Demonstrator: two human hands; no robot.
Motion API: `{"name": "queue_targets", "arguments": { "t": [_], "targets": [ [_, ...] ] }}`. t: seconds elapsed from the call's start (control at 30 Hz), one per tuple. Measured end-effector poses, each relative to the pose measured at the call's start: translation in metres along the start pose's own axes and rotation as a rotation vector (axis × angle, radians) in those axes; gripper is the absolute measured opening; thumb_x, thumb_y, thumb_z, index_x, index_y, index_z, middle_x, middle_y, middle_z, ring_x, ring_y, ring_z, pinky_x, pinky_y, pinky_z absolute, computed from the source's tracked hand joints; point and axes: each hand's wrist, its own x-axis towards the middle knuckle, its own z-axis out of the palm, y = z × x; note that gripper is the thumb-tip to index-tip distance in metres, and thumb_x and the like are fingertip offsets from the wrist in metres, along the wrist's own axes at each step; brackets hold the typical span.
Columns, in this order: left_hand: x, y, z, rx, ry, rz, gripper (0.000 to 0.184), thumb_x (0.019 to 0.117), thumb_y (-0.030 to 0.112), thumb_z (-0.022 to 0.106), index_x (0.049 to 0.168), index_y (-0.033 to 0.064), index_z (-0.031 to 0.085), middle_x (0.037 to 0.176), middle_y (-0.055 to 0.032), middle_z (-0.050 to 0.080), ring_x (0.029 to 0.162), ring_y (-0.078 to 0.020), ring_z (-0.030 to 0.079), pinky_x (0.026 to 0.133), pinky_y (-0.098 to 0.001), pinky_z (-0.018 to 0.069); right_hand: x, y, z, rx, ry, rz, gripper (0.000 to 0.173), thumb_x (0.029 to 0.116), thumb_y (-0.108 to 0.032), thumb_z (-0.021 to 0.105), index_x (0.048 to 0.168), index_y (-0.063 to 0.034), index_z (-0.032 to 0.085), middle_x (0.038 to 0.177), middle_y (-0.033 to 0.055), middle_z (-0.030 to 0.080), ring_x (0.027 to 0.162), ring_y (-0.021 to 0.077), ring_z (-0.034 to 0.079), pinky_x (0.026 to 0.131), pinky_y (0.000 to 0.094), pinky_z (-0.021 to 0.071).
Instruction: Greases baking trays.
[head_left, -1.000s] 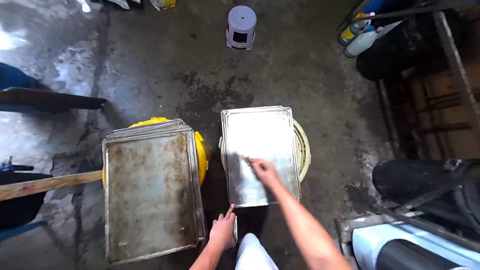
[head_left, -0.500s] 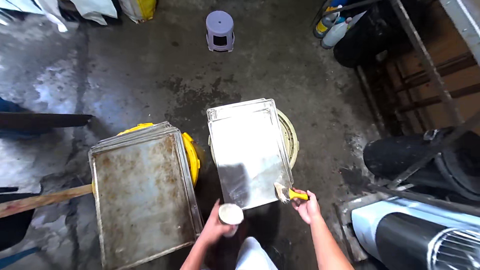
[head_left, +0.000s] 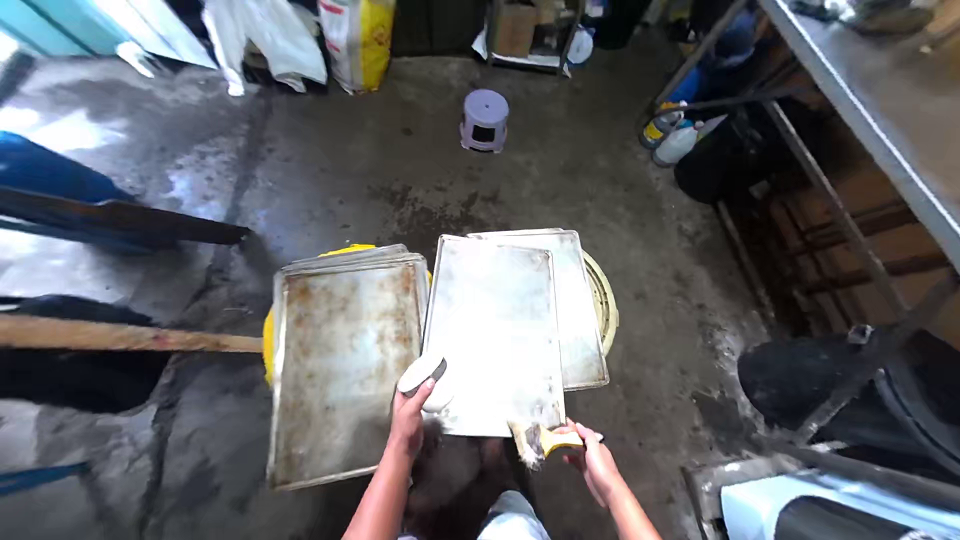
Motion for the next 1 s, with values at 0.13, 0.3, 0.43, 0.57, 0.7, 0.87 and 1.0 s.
{"name": "queue_targets", "arguments": {
  "t": [0.13,0.3,0.43,0.57,0.7,0.87,1.0],
  "targets": [
    [-0.03,0.029,-0.113,-0.029,0.077,0.032,0.07,0.0812,0.027,0.072,0.139,-0.0033,0.045,0.117,-0.0121,0.069,0.103,-0.0143,0.069,0.092,-0.0353,0.059,-0.054,0.014,0.076,-0.111,-0.138,-0.078,0.048,0.1125,-0.029,0.031,0.134,0.0016,0.062,0.129,0.0182,0.067,0.117,0.0273,0.065,0.096,0.0463,0.0544],
    [-0.028,0.042,-0.229,0.066,0.199,0.015,0.062,0.0897,0.019,0.065,0.144,-0.0019,0.042,0.124,-0.0152,0.065,0.107,-0.0159,0.067,0.093,-0.0365,0.0577,-0.075,0.048,0.18,-0.23,-0.241,-0.095,0.047,0.1126,-0.03,0.033,0.131,-0.0023,0.066,0.136,0.0191,0.064,0.123,0.0296,0.062,0.1,0.0489,0.0518],
    [-0.013,0.051,-0.26,0.556,0.105,0.158,0.104,0.0681,0.024,0.092,0.153,-0.0019,0.037,0.16,-0.021,0.035,0.143,-0.0304,0.043,0.116,-0.0484,0.0407,-0.069,0.054,0.218,-0.279,-0.165,-0.259,0.058,0.1133,-0.036,0.024,0.12,-0.005,0.073,0.135,0.0137,0.067,0.135,0.0262,0.055,0.114,0.0507,0.0427],
    [-0.027,0.065,-0.213,0.934,-0.194,0.446,0.103,0.0572,0.042,0.097,0.143,0.0038,0.053,0.164,-0.027,0.025,0.146,-0.0424,0.037,0.117,-0.0576,0.0379,-0.104,-0.006,0.202,-0.125,-0.316,-0.547,0.051,0.1122,-0.031,0.029,0.117,-0.0001,0.07,0.106,0.0088,0.075,0.09,0.0144,0.071,0.079,0.0329,0.0602],
    [-0.046,0.059,-0.144,0.938,-0.492,0.515,0.099,0.0608,0.036,0.096,0.143,0.0034,0.052,0.164,-0.0263,0.026,0.146,-0.0372,0.041,0.115,-0.0477,0.0437,-0.123,-0.055,0.186,-0.526,-0.619,-0.893,0.024,0.0994,-0.015,0.064,0.117,-0.0026,0.075,0.114,0.0064,0.074,0.104,0.0096,0.07,0.096,0.0283,0.0577],
    [-0.052,0.046,-0.062,0.95,-0.748,0.53,0.092,0.0651,0.038,0.094,0.142,0.0063,0.054,0.165,-0.0184,0.03,0.141,-0.0276,0.049,0.111,-0.0427,0.0489,-0.093,-0.045,0.166,-0.564,-0.64,-0.792,0.021,0.1002,-0.016,0.063,0.109,-0.0025,0.075,0.108,0.0071,0.075,0.101,0.0096,0.07,0.095,0.0295,0.0566],
    [-0.029,0.005,-0.022,0.988,-0.83,0.365,0.096,0.0631,0.037,0.095,0.142,0.0043,0.052,0.167,-0.0186,0.024,0.144,-0.0296,0.045,0.114,-0.0441,0.0454,-0.058,-0.057,0.091,-0.087,-0.343,-0.432,0.025,0.1026,-0.016,0.054,0.106,0.004,0.069,0.087,0.0093,0.075,0.071,0.0166,0.071,0.07,0.0346,0.0628]
  ]
}}
